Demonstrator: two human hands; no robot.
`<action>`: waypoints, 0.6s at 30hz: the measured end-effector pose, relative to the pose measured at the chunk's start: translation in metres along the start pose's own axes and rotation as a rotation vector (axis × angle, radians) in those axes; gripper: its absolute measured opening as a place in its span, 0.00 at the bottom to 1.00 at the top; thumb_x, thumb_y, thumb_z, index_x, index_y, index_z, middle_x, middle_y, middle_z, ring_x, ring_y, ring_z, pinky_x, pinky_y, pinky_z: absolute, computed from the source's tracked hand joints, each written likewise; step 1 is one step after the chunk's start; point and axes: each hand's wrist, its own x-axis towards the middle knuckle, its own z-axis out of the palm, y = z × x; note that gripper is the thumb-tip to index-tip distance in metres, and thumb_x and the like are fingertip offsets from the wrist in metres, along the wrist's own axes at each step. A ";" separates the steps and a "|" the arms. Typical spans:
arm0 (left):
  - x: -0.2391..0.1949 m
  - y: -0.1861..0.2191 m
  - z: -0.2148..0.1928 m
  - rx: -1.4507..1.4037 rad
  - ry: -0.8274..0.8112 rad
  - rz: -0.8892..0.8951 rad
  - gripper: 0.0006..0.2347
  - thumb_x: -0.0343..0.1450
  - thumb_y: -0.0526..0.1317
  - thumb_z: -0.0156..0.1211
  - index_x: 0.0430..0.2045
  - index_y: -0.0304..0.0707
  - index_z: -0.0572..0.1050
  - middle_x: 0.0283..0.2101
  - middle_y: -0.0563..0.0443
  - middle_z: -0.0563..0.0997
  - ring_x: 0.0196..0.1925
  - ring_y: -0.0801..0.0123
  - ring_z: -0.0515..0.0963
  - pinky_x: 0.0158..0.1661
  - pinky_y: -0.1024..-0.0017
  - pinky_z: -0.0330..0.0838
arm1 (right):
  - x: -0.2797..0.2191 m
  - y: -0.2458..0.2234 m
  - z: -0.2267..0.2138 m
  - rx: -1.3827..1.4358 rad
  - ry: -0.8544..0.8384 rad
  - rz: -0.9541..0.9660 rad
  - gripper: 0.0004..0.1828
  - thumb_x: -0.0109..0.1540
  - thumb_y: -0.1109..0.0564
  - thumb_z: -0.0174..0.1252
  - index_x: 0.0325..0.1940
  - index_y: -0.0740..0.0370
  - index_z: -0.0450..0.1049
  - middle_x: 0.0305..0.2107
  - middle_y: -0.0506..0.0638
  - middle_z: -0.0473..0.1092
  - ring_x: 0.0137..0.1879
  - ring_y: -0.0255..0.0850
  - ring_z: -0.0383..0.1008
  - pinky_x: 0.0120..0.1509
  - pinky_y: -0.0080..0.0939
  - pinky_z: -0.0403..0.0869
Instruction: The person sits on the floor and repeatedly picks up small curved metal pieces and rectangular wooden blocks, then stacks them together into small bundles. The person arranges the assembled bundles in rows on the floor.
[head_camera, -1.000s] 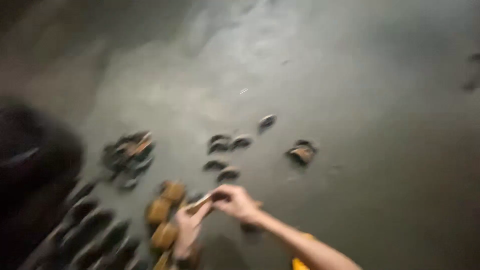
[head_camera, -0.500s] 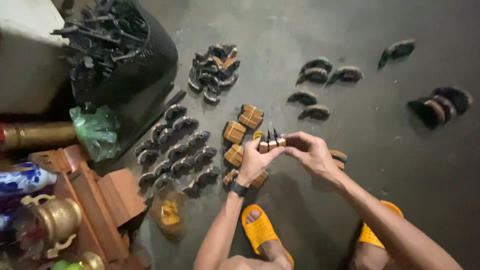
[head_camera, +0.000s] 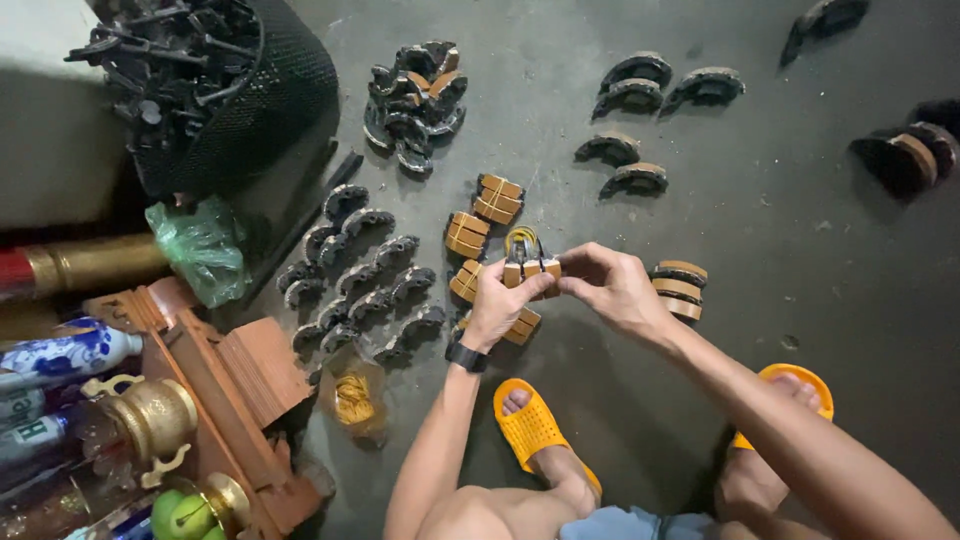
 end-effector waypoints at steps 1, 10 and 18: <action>0.000 0.000 -0.001 0.002 -0.002 -0.003 0.07 0.62 0.37 0.78 0.27 0.42 0.84 0.26 0.62 0.83 0.29 0.86 0.74 0.32 0.84 0.72 | 0.000 0.002 0.000 0.003 0.001 0.003 0.18 0.55 0.64 0.72 0.50 0.62 0.80 0.35 0.58 0.81 0.43 0.44 0.82 0.50 0.47 0.80; 0.005 -0.006 0.001 0.076 0.000 -0.016 0.10 0.56 0.35 0.82 0.24 0.42 0.83 0.24 0.61 0.82 0.27 0.86 0.74 0.29 0.85 0.71 | 0.006 0.026 -0.011 -0.159 -0.002 -0.077 0.18 0.56 0.59 0.70 0.50 0.51 0.81 0.37 0.50 0.82 0.46 0.45 0.83 0.49 0.47 0.80; 0.008 0.016 -0.015 0.289 0.070 0.020 0.11 0.56 0.37 0.81 0.26 0.41 0.84 0.22 0.58 0.81 0.26 0.81 0.74 0.27 0.83 0.69 | 0.079 0.059 -0.090 -1.318 0.419 -0.590 0.24 0.62 0.63 0.59 0.63 0.57 0.72 0.48 0.54 0.68 0.51 0.52 0.72 0.42 0.46 0.78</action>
